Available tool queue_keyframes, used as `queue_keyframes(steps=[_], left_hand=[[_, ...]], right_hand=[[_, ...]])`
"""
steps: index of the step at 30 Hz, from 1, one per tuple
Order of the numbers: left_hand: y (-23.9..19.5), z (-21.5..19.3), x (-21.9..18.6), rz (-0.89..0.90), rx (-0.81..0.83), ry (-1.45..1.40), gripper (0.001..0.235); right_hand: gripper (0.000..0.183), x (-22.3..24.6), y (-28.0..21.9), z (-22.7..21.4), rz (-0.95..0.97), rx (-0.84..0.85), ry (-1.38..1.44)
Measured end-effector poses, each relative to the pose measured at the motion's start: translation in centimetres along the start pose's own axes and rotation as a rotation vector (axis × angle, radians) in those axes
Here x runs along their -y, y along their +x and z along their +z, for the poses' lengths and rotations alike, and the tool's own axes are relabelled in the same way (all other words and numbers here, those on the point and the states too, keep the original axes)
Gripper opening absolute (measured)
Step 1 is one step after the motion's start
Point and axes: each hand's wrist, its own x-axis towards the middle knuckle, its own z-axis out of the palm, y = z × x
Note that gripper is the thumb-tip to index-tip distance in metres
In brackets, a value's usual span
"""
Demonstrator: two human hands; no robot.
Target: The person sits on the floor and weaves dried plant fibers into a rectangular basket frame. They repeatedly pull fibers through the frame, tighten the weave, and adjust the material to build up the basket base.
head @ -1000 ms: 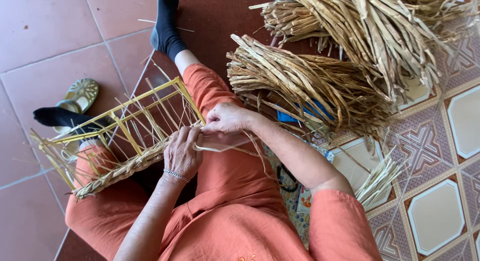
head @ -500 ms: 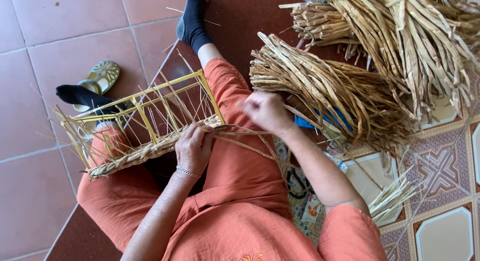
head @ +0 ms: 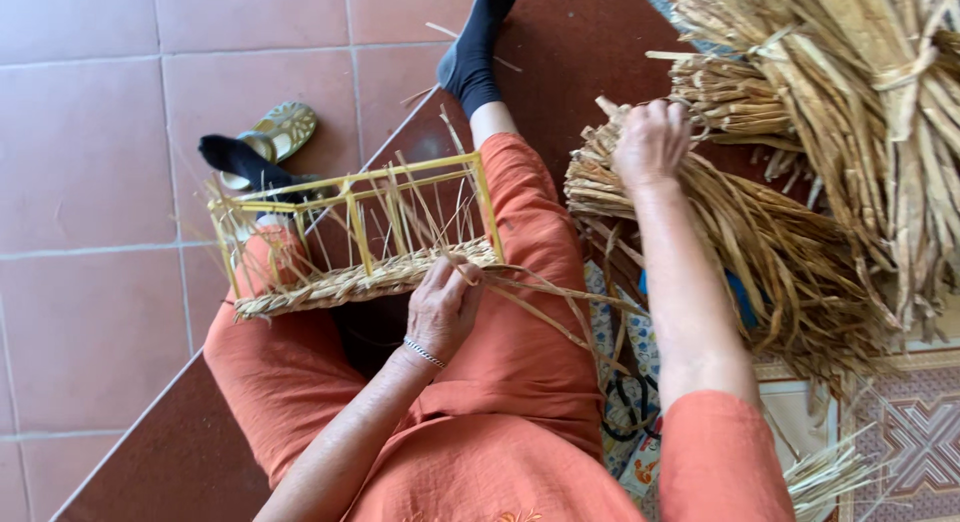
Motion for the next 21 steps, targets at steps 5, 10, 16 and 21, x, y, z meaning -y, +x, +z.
queue_keyframes(steps=[5,10,16,21], left_hand=[[-1.3,0.2,0.5,0.028,0.010,0.026,0.018],[-1.8,0.0,0.4,0.090,-0.042,0.033,0.021],[-2.7,-0.4,0.9,0.115,0.018,0.059,0.025],[-3.1,-0.1,1.3,0.108,0.011,0.064,0.022]], right_hand=[[0.007,1.7,-1.3,-8.0,0.195,-0.004,0.667],[0.007,9.4,-7.1,-20.4,0.268,0.471,1.177],[0.018,17.4,-8.9,-23.1,-0.157,0.105,0.833],[0.017,18.9,-9.3,-21.8,-0.136,0.256,0.920]])
